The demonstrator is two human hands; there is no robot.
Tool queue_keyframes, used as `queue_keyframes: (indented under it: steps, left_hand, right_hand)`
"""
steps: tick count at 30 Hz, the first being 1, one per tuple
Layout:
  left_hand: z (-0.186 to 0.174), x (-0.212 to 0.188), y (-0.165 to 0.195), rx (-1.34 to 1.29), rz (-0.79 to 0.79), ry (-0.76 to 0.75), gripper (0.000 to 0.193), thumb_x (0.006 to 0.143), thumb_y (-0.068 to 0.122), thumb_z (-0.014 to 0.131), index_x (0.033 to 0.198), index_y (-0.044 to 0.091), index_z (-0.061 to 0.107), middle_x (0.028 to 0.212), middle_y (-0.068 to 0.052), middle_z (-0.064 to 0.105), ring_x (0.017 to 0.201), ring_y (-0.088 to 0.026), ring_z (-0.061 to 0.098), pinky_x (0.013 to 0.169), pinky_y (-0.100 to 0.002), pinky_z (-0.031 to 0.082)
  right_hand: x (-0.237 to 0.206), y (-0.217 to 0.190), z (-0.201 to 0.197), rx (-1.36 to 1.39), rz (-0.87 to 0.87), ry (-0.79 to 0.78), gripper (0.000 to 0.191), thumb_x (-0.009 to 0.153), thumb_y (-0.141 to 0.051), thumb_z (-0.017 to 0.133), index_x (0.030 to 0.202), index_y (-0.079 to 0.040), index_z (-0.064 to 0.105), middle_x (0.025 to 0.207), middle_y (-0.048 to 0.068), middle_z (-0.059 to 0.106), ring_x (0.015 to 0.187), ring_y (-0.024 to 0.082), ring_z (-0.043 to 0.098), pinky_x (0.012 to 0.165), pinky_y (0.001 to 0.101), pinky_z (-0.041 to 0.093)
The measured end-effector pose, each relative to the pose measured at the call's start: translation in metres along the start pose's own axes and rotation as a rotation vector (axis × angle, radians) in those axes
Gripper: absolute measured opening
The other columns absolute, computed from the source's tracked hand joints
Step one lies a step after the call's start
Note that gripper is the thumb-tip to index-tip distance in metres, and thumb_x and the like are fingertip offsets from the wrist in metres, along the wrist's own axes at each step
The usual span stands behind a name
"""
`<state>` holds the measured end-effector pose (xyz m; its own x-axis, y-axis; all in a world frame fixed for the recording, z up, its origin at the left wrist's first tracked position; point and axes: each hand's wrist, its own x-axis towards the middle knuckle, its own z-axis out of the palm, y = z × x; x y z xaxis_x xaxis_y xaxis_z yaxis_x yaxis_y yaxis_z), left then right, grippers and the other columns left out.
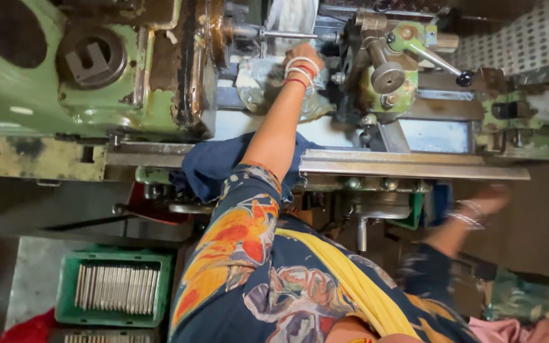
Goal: The person repeatedly picks up small metal rods from a green tray, inserts them into a machine, and operates a lever to process them. The person then removes the processed rods and places them back into the tray.
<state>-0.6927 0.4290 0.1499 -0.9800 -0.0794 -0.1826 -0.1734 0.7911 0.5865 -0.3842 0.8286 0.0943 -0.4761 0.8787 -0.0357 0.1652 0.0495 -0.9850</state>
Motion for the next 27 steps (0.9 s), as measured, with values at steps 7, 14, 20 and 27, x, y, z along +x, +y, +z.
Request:
queue_keyframes:
  steps: [7,14,20,27]
  left_hand:
    - [-0.052,-0.041,0.021,0.060,0.166,0.093,0.028,0.075,0.017,0.077,0.100,0.005,0.075,0.108,-0.025,0.072,0.108,-0.041,0.070,0.089,-0.046,0.058]
    - [-0.170,-0.155,-0.155,-0.548,0.728,0.497,0.040,0.091,0.012,0.085,0.121,0.007,0.059,0.107,-0.013,0.077,0.097,-0.023,0.079,0.078,-0.036,0.065]
    - [-0.193,-0.254,-0.399,-1.006,0.142,1.167,0.031,0.113,0.031,0.052,0.120,0.001,0.056,0.096,-0.007,0.056,0.072,-0.012,0.057,0.056,-0.023,0.048]
    - [-0.076,-0.362,-0.470,-0.799,0.065,0.830,0.024,0.096,0.013,0.074,0.112,-0.001,0.062,0.106,-0.009,0.066,0.094,-0.017,0.066,0.087,-0.036,0.060]
  right_hand:
    - [-0.069,0.039,0.039,-0.376,0.186,-0.246,0.037,0.094,-0.011,0.060,0.130,-0.004,0.068,0.120,0.022,0.068,0.111,0.037,0.067,0.097,0.0447,0.055]
    - [-0.110,0.091,-0.014,-0.964,0.069,-0.501,0.038,0.090,-0.016,0.065,0.126,-0.004,0.068,0.118,0.025,0.070,0.110,0.041,0.068,0.094,0.0471,0.053]
    - [-0.247,0.139,0.010,-0.692,-0.037,-1.118,0.035,0.091,-0.032,0.069,0.113,-0.006,0.071,0.107,0.014,0.076,0.103,0.026,0.071,0.093,0.0379,0.053]
    - [-0.398,0.119,0.118,-0.474,-0.334,-1.507,0.030,0.109,-0.035,0.049,0.120,-0.009,0.058,0.107,0.012,0.068,0.098,0.026,0.066,0.086,0.0388,0.052]
